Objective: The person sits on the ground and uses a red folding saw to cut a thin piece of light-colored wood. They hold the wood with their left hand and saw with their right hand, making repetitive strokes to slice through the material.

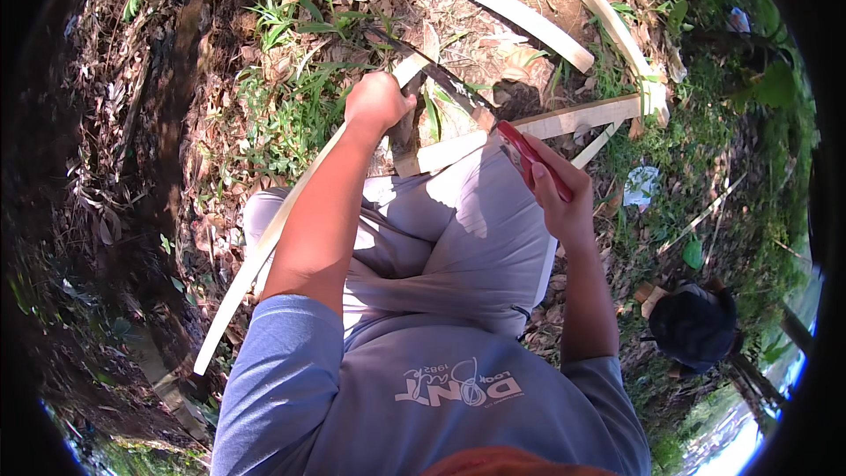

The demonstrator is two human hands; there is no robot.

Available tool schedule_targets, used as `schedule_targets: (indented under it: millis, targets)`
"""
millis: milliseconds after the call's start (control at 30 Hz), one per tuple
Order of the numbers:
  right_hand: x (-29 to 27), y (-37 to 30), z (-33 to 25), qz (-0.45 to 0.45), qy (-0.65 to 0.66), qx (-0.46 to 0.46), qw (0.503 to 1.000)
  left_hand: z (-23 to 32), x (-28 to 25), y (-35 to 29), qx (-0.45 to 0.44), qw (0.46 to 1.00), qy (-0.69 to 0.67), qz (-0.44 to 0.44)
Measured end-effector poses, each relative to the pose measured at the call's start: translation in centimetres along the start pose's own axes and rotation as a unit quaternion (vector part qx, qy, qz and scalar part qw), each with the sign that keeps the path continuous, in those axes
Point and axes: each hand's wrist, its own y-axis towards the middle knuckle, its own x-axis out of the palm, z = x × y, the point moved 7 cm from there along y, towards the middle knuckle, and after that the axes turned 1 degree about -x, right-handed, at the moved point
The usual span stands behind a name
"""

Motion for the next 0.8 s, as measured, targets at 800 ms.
schedule_targets:
  millis: [800]
  targets:
    - [-6.6, -9.8, 0.8, 0.067, -0.034, 0.005, 0.997, -0.9, -1.9, -0.5, 0.015, 0.998, -0.057, 0.018]
